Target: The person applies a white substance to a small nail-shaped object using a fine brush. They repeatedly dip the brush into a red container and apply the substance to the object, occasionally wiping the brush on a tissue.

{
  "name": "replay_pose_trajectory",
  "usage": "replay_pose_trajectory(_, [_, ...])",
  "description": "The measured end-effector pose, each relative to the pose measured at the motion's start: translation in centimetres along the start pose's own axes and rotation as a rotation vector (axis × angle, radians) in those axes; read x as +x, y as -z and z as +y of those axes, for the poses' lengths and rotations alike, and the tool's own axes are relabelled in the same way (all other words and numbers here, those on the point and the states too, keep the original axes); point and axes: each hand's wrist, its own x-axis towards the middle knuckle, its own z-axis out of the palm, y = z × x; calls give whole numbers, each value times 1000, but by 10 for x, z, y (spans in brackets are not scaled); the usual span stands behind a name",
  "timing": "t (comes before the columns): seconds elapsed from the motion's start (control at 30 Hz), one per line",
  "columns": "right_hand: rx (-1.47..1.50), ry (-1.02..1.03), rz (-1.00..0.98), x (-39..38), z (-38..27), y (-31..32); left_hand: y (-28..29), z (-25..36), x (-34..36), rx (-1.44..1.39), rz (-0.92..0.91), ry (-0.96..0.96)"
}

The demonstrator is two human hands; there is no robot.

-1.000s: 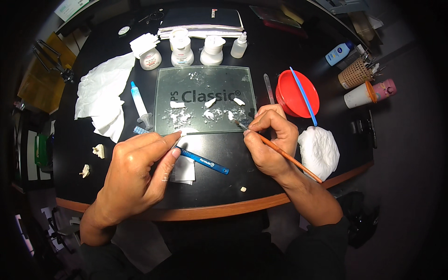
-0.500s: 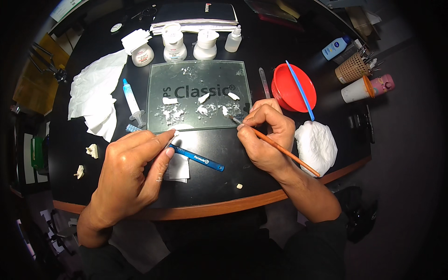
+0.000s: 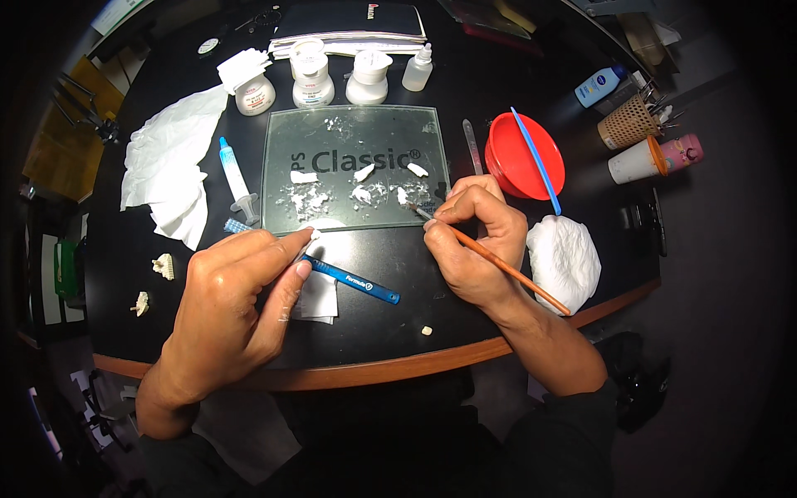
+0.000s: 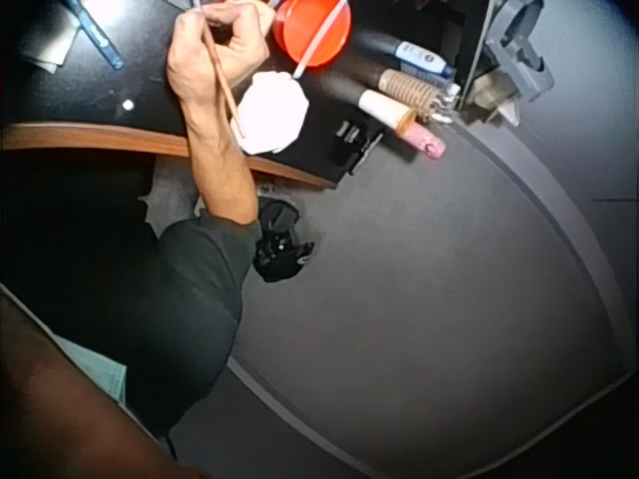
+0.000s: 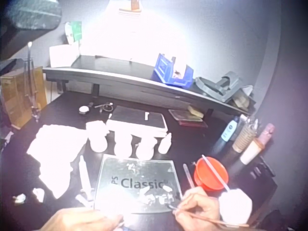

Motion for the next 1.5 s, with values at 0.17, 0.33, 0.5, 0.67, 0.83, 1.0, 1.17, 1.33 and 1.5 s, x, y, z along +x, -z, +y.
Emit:
replay_pose_trajectory(0.17, [-13, 11, -23, 0, 0, 1, 1, 1, 0, -4, 1, 5])
replay_pose_trajectory(0.33, [-8, -13, -16, -1, 0, -1, -1, 0, 0, -10, 6, 1])
replay_pose_trajectory(0.5, [7, -26, 0, -1, 0, -1, -1, 0, 0, -19, 15, -1])
replay_pose_trajectory(0.67, [10, -26, 14, -2, -1, -2, -1, 0, 0, -23, 13, 0])
replay_pose_trajectory(0.83, [4, 27, 0, 0, -1, -2, -1, -1, -1, -22, 17, -9])
replay_pose_trajectory(1.0, [72, 64, 2, 2, -9, -1, -1, -1, 0, -32, 29, -28])
replay_pose_trajectory(1.17, [126, 202, -23, 3, -14, 0, -1, 2, 1, -45, 41, -25])
replay_pose_trajectory(1.33, [102, 362, -2, 4, -28, 0, 5, 5, 0, -198, -63, 86])
replay_pose_trajectory(1.5, [-22, 506, 21, 4, -63, -6, 5, 5, 0, -651, -209, 348])
